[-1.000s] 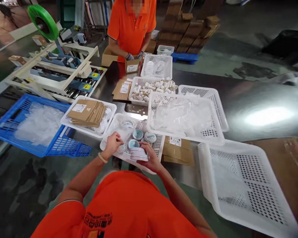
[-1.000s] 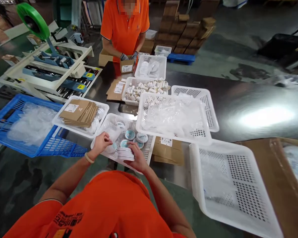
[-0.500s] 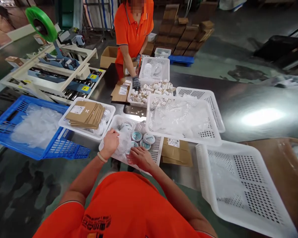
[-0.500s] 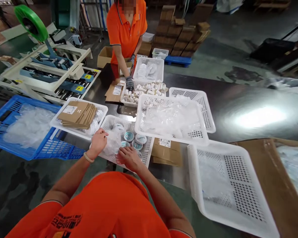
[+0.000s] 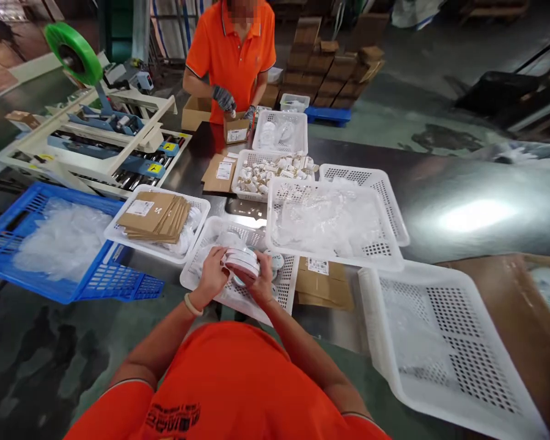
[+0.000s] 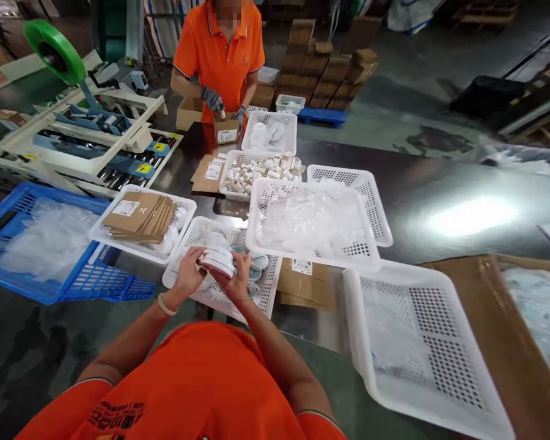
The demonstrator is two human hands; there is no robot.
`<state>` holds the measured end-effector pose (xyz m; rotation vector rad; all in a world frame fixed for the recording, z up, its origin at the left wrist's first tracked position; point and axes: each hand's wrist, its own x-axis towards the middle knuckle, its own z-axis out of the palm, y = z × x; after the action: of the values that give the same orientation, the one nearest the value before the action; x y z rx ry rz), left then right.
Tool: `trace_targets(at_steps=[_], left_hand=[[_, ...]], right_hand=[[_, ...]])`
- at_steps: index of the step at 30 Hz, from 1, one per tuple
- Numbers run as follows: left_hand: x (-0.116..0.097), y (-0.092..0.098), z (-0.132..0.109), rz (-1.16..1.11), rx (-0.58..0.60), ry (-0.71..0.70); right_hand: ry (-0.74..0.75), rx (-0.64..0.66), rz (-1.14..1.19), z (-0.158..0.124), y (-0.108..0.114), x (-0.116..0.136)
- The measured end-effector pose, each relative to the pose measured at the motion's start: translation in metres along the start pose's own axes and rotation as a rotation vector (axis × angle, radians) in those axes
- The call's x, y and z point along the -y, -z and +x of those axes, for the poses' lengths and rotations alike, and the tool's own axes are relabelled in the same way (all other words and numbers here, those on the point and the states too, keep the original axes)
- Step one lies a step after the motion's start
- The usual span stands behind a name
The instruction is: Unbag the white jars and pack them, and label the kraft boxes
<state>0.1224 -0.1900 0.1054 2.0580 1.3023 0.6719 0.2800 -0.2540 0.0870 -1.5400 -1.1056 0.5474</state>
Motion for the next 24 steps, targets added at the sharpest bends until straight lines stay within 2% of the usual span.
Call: trace_targets(at_steps=[2,4,7,9,11,13,15,17,19,21,24], left_hand=[[-0.002,0.001,-0.001,-0.021,0.007,0.021],[-0.005,0.0,-0.004,-0.028,0.013,0.036],[-0.014,-0.008,-0.012,0.018,0.024,0.027],[-0.02,-0.016,-0.016,0.036,0.044,0.005],[-0.025,-0.024,-0.018,0.027,0.068,-0.005],[-0.027,-0.027,-0.016,0.007,0.088,0.005],[-0.027,-0.023,-0.009,-0.008,0.117,0.029],[-0.025,-0.012,-0.001,-0.016,0.15,0.045],[-0.023,0.004,0.007,-0.026,0.178,0.053],[-0.022,0.021,0.014,-0.048,0.183,0.06],[-0.023,0.045,0.021,-0.09,0.178,0.077]], right_hand=[[0.041,0.03,-0.115,0.003,-0.003,-0.008],[0.078,0.144,-0.286,0.004,-0.001,-0.008],[0.079,0.309,-0.637,0.007,0.0,0.006],[0.047,0.357,-0.816,0.01,-0.004,0.021],[0.017,0.365,-0.899,0.014,-0.007,0.031],[0.041,0.392,-0.875,0.018,-0.004,0.033],[0.127,0.449,-0.721,0.022,0.009,0.024],[0.187,0.462,-0.493,0.022,0.028,0.007],[0.14,0.423,-0.348,0.02,0.047,-0.015],[0.021,0.409,-0.385,0.016,0.056,-0.037],[-0.046,0.492,-0.531,0.012,0.041,-0.059]])
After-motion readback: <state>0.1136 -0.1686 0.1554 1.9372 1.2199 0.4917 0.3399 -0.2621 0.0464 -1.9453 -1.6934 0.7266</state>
